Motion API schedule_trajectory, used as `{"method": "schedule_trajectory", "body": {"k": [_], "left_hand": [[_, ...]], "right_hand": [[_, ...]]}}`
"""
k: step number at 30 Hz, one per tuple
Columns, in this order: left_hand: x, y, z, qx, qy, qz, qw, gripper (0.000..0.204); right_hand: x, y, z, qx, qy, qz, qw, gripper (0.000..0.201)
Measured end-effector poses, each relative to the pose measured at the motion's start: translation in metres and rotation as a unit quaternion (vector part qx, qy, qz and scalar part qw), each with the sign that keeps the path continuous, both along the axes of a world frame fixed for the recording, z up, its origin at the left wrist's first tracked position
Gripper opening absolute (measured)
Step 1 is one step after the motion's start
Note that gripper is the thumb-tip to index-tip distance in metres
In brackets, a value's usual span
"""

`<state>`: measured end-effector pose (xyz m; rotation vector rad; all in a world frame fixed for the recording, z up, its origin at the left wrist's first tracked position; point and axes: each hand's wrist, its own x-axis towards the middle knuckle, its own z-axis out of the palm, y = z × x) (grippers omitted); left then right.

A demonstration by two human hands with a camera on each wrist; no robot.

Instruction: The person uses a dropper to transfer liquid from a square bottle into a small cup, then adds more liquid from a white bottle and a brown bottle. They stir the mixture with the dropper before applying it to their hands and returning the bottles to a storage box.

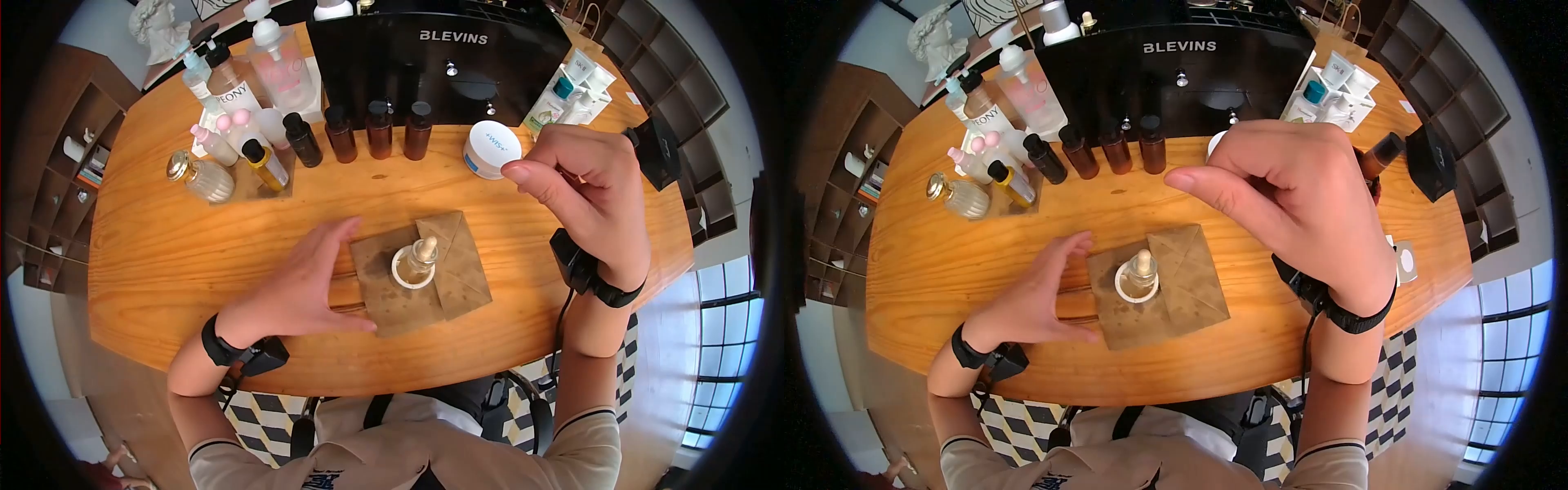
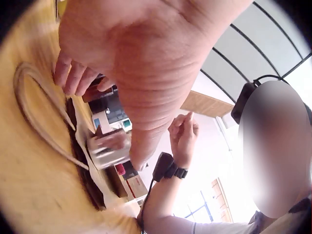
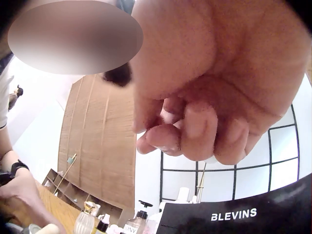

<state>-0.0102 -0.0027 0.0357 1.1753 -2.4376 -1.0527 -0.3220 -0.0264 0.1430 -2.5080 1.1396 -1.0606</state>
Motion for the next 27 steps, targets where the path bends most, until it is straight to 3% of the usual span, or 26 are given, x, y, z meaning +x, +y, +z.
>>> {"method": "schedule_trajectory", "body": {"k": [4,10,20,25,27], "left_hand": [[-0.02,0.021,0.003,-0.055,-0.11,-0.017,0.992,0.13],[-0.03,0.023,-0.016,-0.122,-0.11,-0.017,0.986,0.134],[-0.026,0.006,-0.022,-0.111,-0.088,-0.042,0.989,0.136],[-0.018,0.024,-0.021,-0.138,-0.071,-0.022,0.988,0.136],[-0.009,0.043,-0.018,-0.146,-0.06,0.004,0.987,0.13]], "right_hand": [[-0.009,0.004,0.006,-0.034,-0.017,0.007,0.999,0.021],[-0.023,0.014,0.016,-0.048,-0.03,0.004,0.998,0.02],[-0.043,0.025,0.024,-0.07,-0.087,0.018,0.994,0.022],[-0.05,0.037,0.029,-0.089,-0.234,-0.004,0.968,0.029],[-0.063,0.03,0.027,-0.129,-0.227,0.01,0.965,0.025]]}}
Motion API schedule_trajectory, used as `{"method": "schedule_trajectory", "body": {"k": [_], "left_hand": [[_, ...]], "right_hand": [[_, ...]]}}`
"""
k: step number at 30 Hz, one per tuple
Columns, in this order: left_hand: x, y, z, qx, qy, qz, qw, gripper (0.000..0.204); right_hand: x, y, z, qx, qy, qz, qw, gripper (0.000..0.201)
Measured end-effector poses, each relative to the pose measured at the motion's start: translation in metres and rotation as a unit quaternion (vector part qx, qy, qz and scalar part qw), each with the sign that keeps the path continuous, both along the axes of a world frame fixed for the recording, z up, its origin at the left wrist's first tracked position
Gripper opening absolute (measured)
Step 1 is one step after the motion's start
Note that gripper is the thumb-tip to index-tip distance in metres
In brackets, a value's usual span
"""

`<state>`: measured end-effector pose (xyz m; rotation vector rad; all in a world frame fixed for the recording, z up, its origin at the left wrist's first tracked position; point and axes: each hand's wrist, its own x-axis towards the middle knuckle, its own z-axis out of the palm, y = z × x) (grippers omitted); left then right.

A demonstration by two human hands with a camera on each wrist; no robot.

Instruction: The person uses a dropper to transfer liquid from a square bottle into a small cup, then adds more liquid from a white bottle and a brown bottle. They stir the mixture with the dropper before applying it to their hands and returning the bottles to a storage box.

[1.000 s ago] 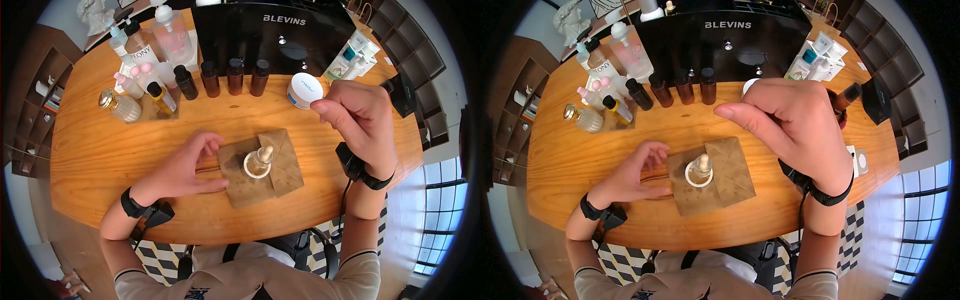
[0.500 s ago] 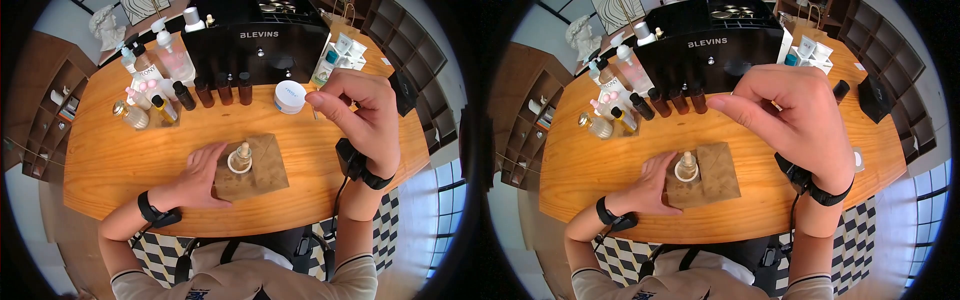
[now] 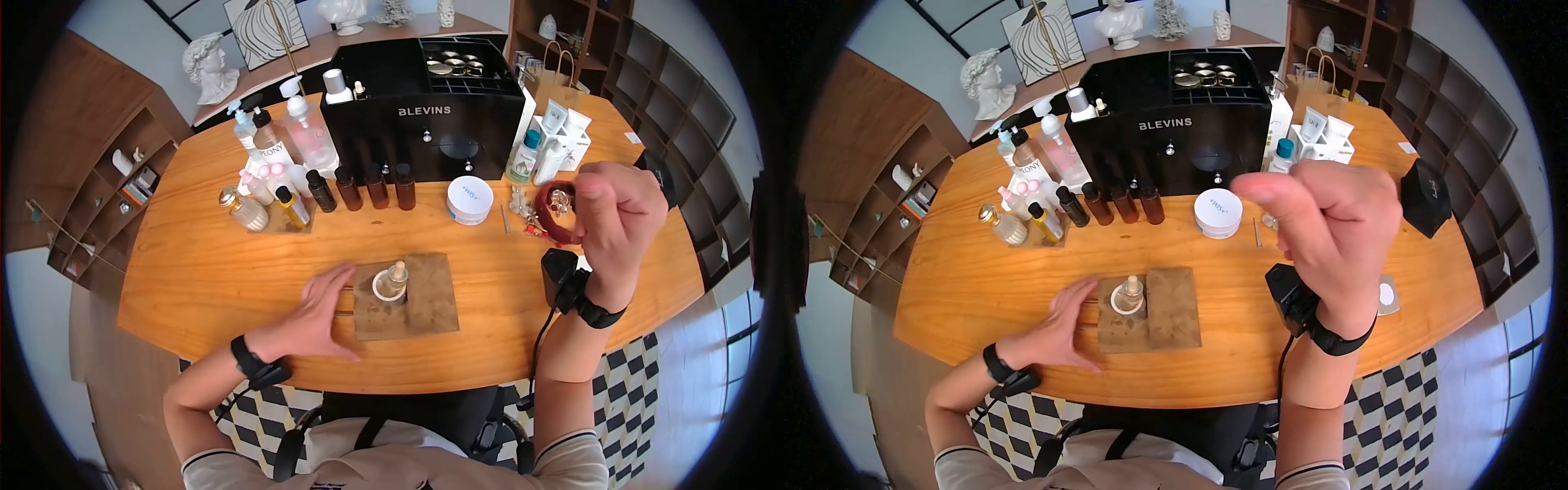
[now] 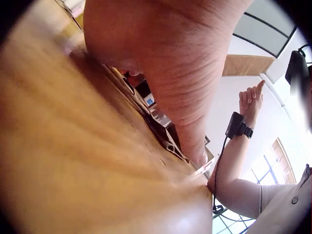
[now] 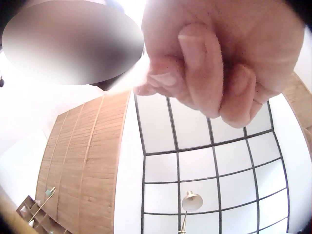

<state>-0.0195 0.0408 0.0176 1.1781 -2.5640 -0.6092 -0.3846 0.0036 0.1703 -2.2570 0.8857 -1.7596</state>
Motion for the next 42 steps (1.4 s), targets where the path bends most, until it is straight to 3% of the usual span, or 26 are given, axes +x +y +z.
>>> {"method": "schedule_trajectory", "body": {"k": [2,3,5,6,7,8,10,11,12,13,14,16,19,22,23,24,26,29,30,32,33,36,37,38,40,42], "left_hand": [[0.014,0.023,0.002,-0.008,0.014,0.022,1.0,0.123],[0.022,0.037,0.002,-0.013,0.01,0.045,0.999,0.112],[0.037,0.064,-0.002,-0.022,0.007,0.069,0.997,0.1],[0.043,0.079,-0.006,-0.007,0.023,0.122,0.992,0.09],[0.045,0.092,-0.012,0.008,0.041,0.174,0.984,0.081],[0.043,0.104,-0.02,-0.007,0.081,0.213,0.974,0.069],[0.032,0.115,-0.023,-0.083,0.089,0.24,0.963,0.048],[0.028,0.116,-0.027,-0.085,0.092,0.243,0.962,0.048],[0.026,0.116,-0.033,-0.122,0.102,0.265,0.951,0.035],[0.022,0.114,-0.038,-0.159,0.113,0.289,0.937,0.022],[0.019,0.113,-0.041,-0.161,0.116,0.296,0.934,0.022],[0.019,0.106,-0.041,-0.181,0.182,0.335,0.907,0.003],[0.027,0.108,-0.049,-0.106,0.255,0.371,0.887,0.009],[0.027,0.103,-0.05,-0.06,0.315,0.41,0.854,0.02],[0.027,0.102,-0.05,-0.042,0.32,0.416,0.85,0.024],[0.028,0.102,-0.047,-0.024,0.322,0.42,0.848,0.028],[0.031,0.098,-0.048,-0.043,0.303,0.428,0.85,0.036],[0.028,0.101,-0.052,-0.012,0.332,0.448,0.83,0.042],[0.028,0.101,-0.056,-0.028,0.323,0.446,0.834,0.045],[0.03,0.103,-0.065,0.004,0.415,0.42,0.807,0.047],[0.03,0.103,-0.064,0.005,0.42,0.422,0.804,0.047],[0.028,0.106,-0.053,0.057,0.498,0.398,0.768,0.049],[0.024,0.106,-0.049,0.043,0.452,0.417,0.787,0.047],[0.023,0.103,-0.046,0.028,0.404,0.434,0.804,0.046],[0.024,0.101,-0.059,-0.01,0.372,0.445,0.814,0.044],[0.019,0.101,-0.049,-0.028,0.311,0.467,0.828,0.045]], "right_hand": [[-0.014,-0.012,-0.01,-0.078,-0.085,0.035,0.993,0.024],[-0.018,-0.013,-0.014,-0.093,-0.126,0.012,0.988,0.041],[-0.022,-0.016,-0.013,-0.091,-0.166,0.041,0.981,0.052],[-0.023,-0.016,-0.01,-0.088,-0.205,0.065,0.973,0.062],[-0.022,-0.013,-0.007,-0.063,-0.204,0.032,0.977,0.07],[-0.024,-0.013,-0.007,-0.066,-0.201,0.034,0.977,0.07],[-0.026,-0.02,-0.01,-0.014,-0.309,0.135,0.941,0.071],[-0.025,-0.022,-0.01,-0.012,-0.326,0.165,0.931,0.071],[-0.022,-0.024,-0.008,-0.013,-0.322,0.17,0.931,0.071],[-0.016,-0.025,-0.005,0.016,-0.326,0.092,0.941,0.07],[-0.012,-0.026,-0.003,0.045,-0.329,0.014,0.943,0.07],[-0.009,-0.032,-0.012,0.053,-0.319,-0.008,0.946,0.055],[0.002,-0.047,-0.023,0.009,-0.264,0.009,0.964,0.016],[0.025,-0.051,-0.023,-0.062,-0.249,-0.035,0.966,0.011],[0.034,-0.035,-0.016,0.019,-0.279,-0.033,0.959,0.011],[0.037,-0.032,-0.02,0.009,-0.282,-0.04,0.959,0.011],[0.036,-0.036,-0.024,-0.032,-0.219,-0.041,0.974,0.009],[0.032,-0.056,0.002,-0.076,-0.137,-0.11,0.982,0.031],[0.03,-0.071,0.013,-0.095,-0.084,-0.137,0.982,0.04],[0.039,-0.123,0.044,-0.082,-0.046,-0.2,0.975,0.049],[0.046,-0.148,0.059,-0.074,0.031,-0.229,0.97,0.046],[0.04,-0.245,0.058,0.033,0.245,-0.286,0.926,0.038],[0.032,-0.267,0.054,0.099,0.289,-0.26,0.916,0.028],[0.028,-0.278,0.054,0.242,0.295,-0.238,0.893,0.015],[-0.002,-0.323,0.025,0.157,0.415,-0.217,0.869,0.019],[-0.002,-0.326,0.023,0.227,0.469,-0.226,0.823,0.029]]}}
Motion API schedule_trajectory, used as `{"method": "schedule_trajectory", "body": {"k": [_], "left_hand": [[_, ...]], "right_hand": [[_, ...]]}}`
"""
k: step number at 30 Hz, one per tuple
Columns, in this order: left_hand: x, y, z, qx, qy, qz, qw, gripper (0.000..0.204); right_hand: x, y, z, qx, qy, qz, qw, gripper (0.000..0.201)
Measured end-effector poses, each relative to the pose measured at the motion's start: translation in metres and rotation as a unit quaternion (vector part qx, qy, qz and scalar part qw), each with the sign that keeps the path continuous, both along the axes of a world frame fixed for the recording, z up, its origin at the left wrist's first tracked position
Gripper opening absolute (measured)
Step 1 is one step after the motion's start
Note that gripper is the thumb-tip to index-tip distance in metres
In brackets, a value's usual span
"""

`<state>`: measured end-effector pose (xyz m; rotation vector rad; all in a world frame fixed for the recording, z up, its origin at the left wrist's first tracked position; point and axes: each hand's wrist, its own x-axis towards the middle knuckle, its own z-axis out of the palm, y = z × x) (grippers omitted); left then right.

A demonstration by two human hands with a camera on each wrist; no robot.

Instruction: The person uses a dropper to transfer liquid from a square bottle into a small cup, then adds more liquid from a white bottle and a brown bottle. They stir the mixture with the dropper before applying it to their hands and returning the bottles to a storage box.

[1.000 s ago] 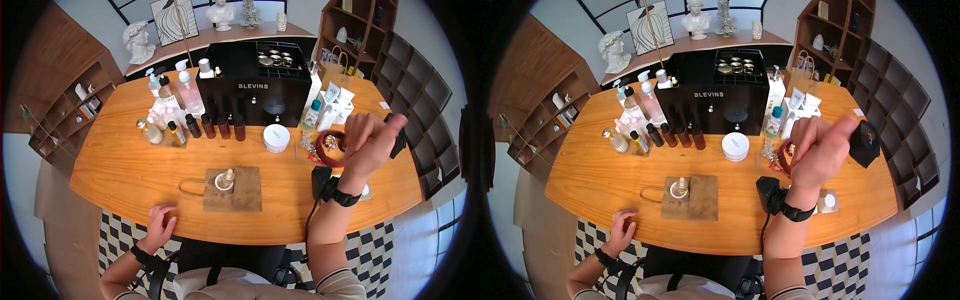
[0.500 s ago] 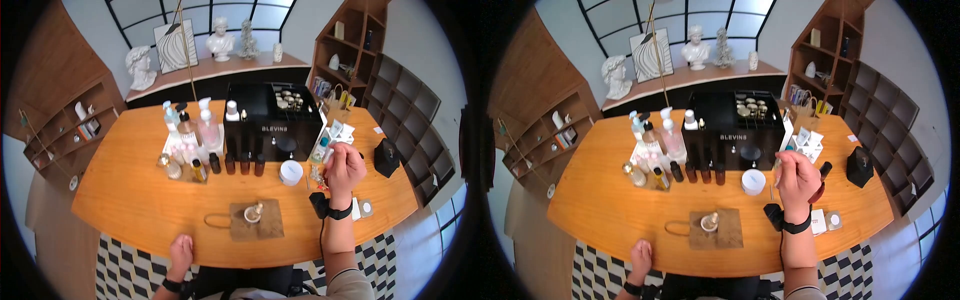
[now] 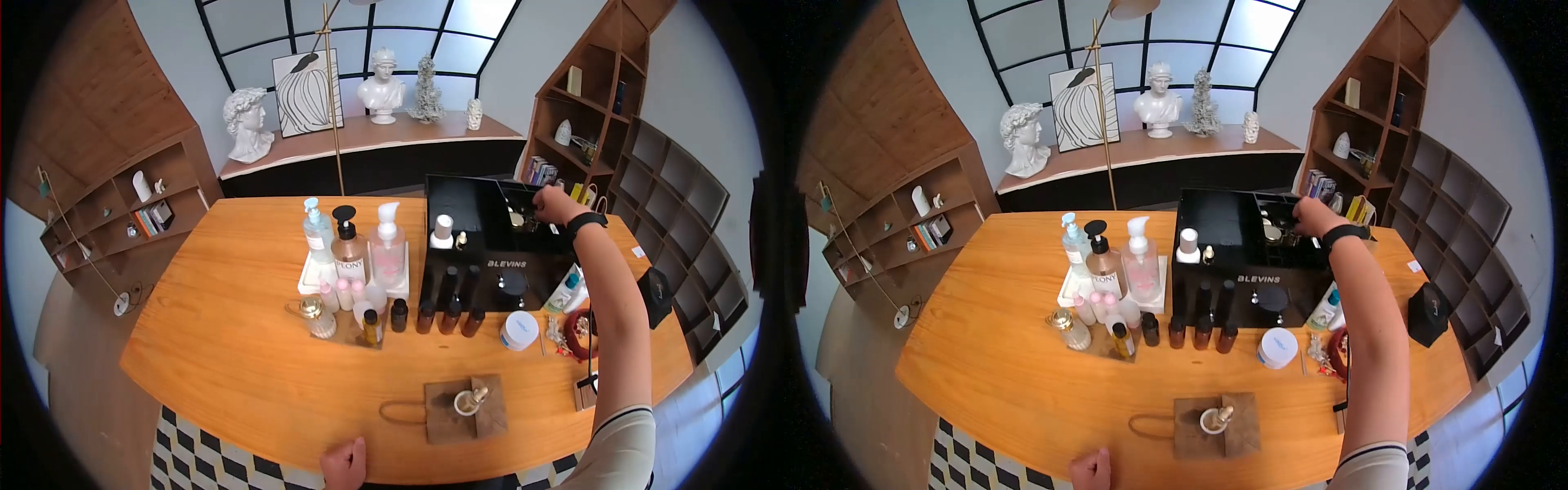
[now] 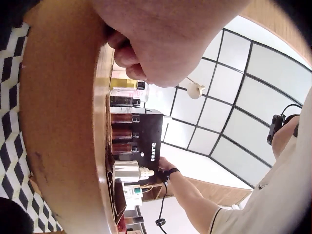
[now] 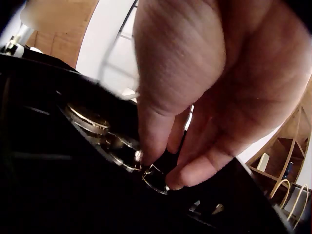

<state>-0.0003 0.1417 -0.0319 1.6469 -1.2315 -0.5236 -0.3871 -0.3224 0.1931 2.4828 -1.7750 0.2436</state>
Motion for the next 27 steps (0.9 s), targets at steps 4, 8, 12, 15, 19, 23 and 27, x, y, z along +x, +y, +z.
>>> {"method": "schedule_trajectory", "body": {"k": [4,8,12,15,19,23,27], "left_hand": [[-0.002,0.0,0.001,0.01,-0.029,-0.013,0.999,0.044],[-0.002,0.004,-0.005,0.024,-0.017,-0.032,0.999,0.043],[0.001,0.005,-0.01,0.032,-0.039,-0.029,0.998,0.042],[0.001,0.002,-0.008,-0.001,-0.041,-0.03,0.999,0.041],[-0.003,0.0,0.005,0.009,-0.046,-0.036,0.998,0.041],[0.001,0.0,0.002,-0.008,-0.055,-0.021,0.998,0.046],[-0.001,-0.001,0.0,-0.016,-0.06,-0.023,0.998,0.037]], "right_hand": [[0.008,-0.002,0.002,0.067,-0.004,-0.019,0.998,0.034],[0.008,-0.002,-0.006,0.061,0.041,-0.022,0.997,0.029],[0.005,0.011,-0.001,0.007,0.032,0.016,0.999,0.043],[0.02,0.038,0.025,-0.001,-0.033,0.054,0.998,0.053],[0.04,0.038,0.026,0.097,-0.081,0.069,0.99,0.053],[0.053,0.029,0.009,0.096,-0.064,0.095,0.989,0.043],[0.068,0.027,0.016,0.116,-0.022,0.049,0.992,0.035]]}}
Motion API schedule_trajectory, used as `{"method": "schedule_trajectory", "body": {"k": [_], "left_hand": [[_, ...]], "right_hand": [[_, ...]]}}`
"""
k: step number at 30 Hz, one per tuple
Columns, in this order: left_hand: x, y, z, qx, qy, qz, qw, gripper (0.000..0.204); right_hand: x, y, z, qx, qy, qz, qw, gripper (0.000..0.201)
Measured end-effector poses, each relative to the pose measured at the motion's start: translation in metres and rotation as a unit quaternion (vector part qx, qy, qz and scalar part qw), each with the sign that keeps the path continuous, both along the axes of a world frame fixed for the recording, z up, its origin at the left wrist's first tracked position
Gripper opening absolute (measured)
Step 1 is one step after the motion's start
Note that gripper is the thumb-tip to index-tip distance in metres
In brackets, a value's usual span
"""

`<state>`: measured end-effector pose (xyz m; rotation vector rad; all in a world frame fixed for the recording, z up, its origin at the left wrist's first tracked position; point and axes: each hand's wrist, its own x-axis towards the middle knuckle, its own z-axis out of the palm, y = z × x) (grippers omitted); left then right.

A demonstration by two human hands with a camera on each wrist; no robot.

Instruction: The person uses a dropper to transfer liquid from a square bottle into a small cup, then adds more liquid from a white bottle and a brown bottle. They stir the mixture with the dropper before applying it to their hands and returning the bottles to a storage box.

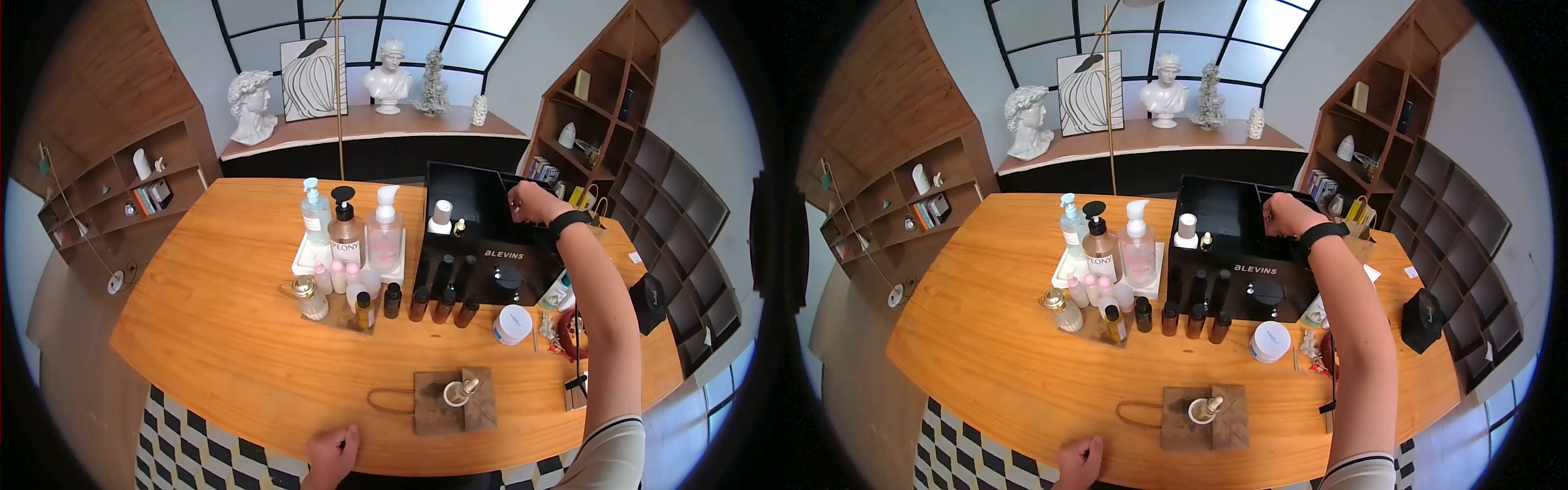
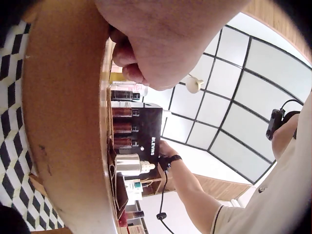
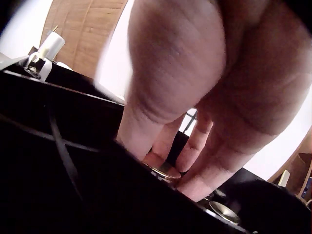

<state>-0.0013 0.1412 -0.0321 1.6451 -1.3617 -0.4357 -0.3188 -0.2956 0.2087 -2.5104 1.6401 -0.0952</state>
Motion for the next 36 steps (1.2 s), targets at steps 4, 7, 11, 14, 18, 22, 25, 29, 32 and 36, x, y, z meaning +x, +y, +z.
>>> {"method": "schedule_trajectory", "body": {"k": [4,7,11,14,18,22,25,29,32,36], "left_hand": [[0.001,-0.002,0.007,0.017,0.003,0.004,1.0,0.041],[0.001,-0.004,0.009,0.013,-0.008,0.003,1.0,0.042],[0.0,-0.004,0.01,0.0,-0.003,0.001,1.0,0.042],[0.001,-0.002,0.006,0.033,0.027,-0.005,0.999,0.042],[0.004,-0.002,-0.003,0.028,0.103,-0.018,0.994,0.042],[0.013,-0.002,0.015,0.104,0.35,-0.077,0.928,0.021],[0.008,-0.009,0.064,0.078,0.462,-0.177,0.865,0.033],[-0.015,-0.034,0.072,-0.098,0.29,-0.246,0.92,0.073],[-0.015,-0.037,0.073,-0.151,0.13,-0.194,0.961,0.083],[-0.001,-0.032,0.052,-0.079,0.037,-0.146,0.985,0.071]], "right_hand": [[-0.013,-0.003,-0.006,0.018,-0.051,0.006,0.999,0.023],[-0.019,0.005,-0.003,0.045,-0.094,-0.014,0.994,0.025],[-0.033,0.012,0.011,-0.056,-0.081,-0.001,0.995,0.032],[-0.042,0.044,0.052,-0.117,-0.078,0.006,0.99,0.029],[-0.028,0.107,0.104,-0.11,-0.107,0.048,0.987,0.04],[0.016,0.18,0.11,-0.069,-0.089,0.168,0.979,0.043],[0.057,0.23,0.077,-0.004,-0.11,0.299,0.948,0.036],[0.11,0.282,0.014,0.119,-0.13,0.38,0.908,0.026],[0.137,0.307,-0.034,0.07,-0.094,0.399,0.909,0.023],[0.145,0.322,-0.074,0.086,-0.133,0.372,0.915,0.024]]}}
